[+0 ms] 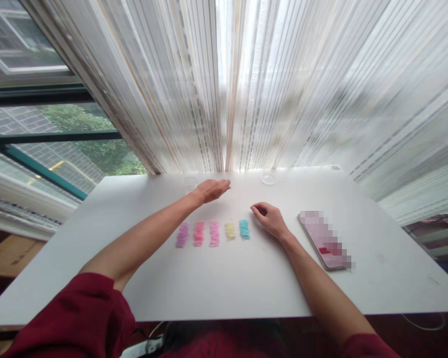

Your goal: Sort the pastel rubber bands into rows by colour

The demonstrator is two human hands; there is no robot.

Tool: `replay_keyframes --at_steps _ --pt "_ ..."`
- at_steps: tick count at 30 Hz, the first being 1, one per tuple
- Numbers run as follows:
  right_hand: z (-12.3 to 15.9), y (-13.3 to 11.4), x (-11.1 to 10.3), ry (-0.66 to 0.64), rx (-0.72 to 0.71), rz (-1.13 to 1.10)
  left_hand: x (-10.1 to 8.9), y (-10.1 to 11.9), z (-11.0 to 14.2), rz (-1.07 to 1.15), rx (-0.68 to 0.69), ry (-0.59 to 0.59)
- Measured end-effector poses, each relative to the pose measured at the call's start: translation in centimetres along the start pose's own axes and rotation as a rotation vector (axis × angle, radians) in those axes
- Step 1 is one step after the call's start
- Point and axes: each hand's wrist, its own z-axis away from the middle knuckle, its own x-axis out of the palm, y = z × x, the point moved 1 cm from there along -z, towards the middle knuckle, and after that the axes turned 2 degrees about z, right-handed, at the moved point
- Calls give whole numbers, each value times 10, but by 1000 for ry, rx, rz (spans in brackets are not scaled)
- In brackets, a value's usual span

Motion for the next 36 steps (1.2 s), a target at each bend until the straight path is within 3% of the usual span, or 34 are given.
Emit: replay_keyframes --at_steps 5,10,14,17,24,31,36 --pt "0 2 0 1 5 13 -7 13 8 -4 70 32" --pt "1 2 -1 -12 -5 22 -15 71 46 0 283 53" --pt "2 2 -2 -28 -2 31 5 128 99 14 448 24" --pt "2 1 -2 -31 3 38 24 148 128 0 480 -2" --pt "3 -2 -3 -33 3 55 43 137 145 -61 463 3" --pt "3 -6 -4 -37 2 59 39 127 153 61 310 87" --pt "3 -7 -4 -37 1 59 35 120 154 146 282 141"
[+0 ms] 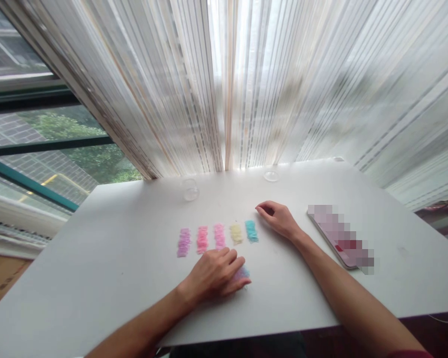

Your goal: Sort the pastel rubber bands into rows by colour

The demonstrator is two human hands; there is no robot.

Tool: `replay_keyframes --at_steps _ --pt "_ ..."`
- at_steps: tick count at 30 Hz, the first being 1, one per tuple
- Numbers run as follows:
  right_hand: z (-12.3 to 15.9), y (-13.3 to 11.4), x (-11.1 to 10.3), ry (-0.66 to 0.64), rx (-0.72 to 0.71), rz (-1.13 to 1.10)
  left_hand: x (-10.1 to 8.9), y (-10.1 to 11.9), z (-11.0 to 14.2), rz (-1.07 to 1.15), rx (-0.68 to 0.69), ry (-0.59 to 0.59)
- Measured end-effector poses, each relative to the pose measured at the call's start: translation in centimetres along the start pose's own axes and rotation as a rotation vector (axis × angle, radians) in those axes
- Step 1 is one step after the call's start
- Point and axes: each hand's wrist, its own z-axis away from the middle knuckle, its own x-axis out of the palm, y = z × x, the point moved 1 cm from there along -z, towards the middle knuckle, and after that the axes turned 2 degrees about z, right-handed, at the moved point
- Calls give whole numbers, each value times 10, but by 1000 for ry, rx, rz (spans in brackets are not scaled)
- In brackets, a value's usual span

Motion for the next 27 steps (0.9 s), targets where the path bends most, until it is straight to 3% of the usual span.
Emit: replay_keyframes --at_steps 10,18,27 --pt "1 -2 0 13 17 18 -1 -12 9 347 11 156" --pt "2 -1 -1 10 35 41 -1 -33 15 749 -156 156" --pt "3 -1 -1 45 34 64 -14 -49 18 978 -301 182"
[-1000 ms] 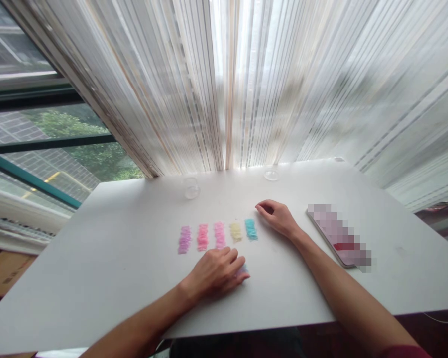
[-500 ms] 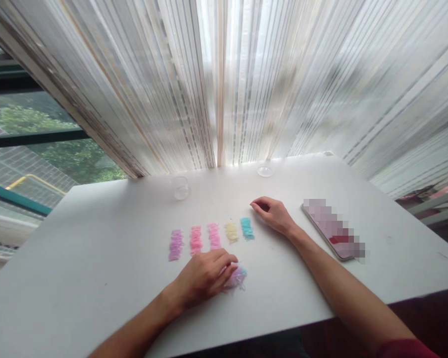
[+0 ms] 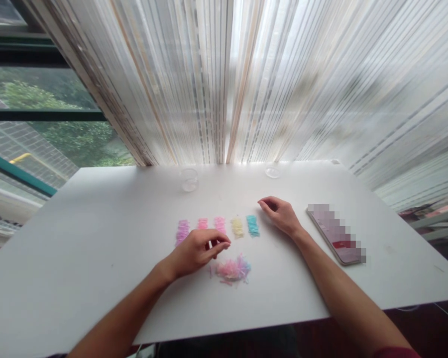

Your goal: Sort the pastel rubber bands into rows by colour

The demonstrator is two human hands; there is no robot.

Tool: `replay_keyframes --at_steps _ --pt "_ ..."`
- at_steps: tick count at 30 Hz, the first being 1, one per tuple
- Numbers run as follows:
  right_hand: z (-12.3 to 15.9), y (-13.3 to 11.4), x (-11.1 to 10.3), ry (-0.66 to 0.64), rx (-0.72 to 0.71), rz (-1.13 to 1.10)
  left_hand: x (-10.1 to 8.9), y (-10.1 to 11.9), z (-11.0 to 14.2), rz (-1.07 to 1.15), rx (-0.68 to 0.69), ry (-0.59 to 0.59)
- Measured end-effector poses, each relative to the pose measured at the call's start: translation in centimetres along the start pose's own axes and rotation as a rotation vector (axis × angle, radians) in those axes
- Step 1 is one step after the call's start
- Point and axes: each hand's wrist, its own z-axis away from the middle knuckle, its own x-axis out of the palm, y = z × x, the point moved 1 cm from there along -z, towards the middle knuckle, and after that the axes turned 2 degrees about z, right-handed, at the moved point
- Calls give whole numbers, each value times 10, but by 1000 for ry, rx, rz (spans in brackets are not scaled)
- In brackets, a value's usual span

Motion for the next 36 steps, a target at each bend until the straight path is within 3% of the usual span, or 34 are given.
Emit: replay_keyframes --at_steps 5,9,12,16,22,28,32,36 --pt "-1 -2 1 29 2 12 -4 5 -2 111 -70 -26" --pt "-2 -18 -3 12 -34 38 -25 12 -1 64 -156 -82" --pt "-11 -39 -5 -78 -89 79 -46 14 4 -85 -271 -226" --pt "-41 -70 5 -257 -159 168 -59 11 12 -263 -255 -298" --pt "-85 -99 52 -485 -170 385 -49 8 17 -414 -297 -332" --pt "-101 -100 95 -569 -133 549 -44 7 16 -512 -249 -287" --pt "-103 -100 97 -562 -136 563 -40 6 16 -537 -219 -294" --pt "-88 -105 74 -493 -209 490 -33 8 16 -553 -213 -291"
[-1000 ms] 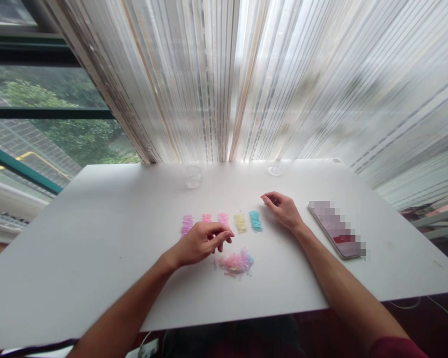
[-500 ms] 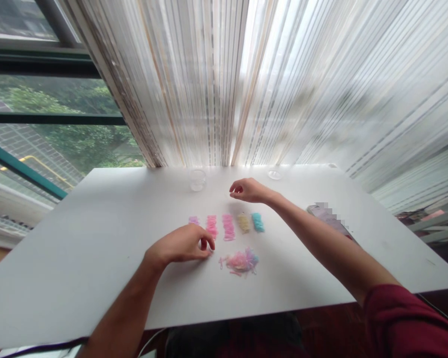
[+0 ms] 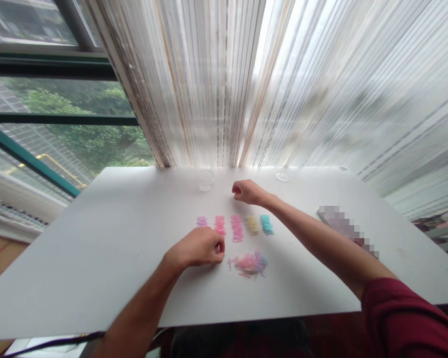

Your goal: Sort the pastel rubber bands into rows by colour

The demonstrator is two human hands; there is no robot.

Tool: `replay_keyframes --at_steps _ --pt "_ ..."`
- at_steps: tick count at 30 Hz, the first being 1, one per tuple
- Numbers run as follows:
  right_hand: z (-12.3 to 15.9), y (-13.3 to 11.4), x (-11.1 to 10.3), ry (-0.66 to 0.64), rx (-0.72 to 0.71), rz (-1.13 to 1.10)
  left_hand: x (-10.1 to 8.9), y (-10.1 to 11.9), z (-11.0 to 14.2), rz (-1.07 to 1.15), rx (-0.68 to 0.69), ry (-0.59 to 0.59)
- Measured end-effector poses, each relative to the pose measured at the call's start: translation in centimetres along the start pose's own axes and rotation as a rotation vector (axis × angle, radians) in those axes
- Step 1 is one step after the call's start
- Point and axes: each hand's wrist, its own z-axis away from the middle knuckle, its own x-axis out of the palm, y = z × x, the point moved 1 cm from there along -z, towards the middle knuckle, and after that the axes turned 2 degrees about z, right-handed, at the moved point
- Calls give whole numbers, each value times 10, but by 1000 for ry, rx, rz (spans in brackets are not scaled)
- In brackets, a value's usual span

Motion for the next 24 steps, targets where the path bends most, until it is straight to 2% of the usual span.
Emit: replay_keyframes --at_steps 3,6,9,12,16,21,24 --pt "40 0 -13 74 -59 -72 2 5 0 -3 -16 -6" --pt "90 2 -19 90 -121 -156 3 9 -1 -14 -23 -9" --pt "136 4 -11 41 -189 -346 4 14 -2 15 21 -13" --pt "163 7 6 -50 -192 -395 8 21 -2 69 70 3" --pt "171 9 20 -115 -209 -393 18 31 3 92 62 58" --pt "163 10 10 -164 -259 -384 35 37 19 205 -5 185" --pt "158 10 5 -193 -314 -376 48 31 30 273 -52 341"
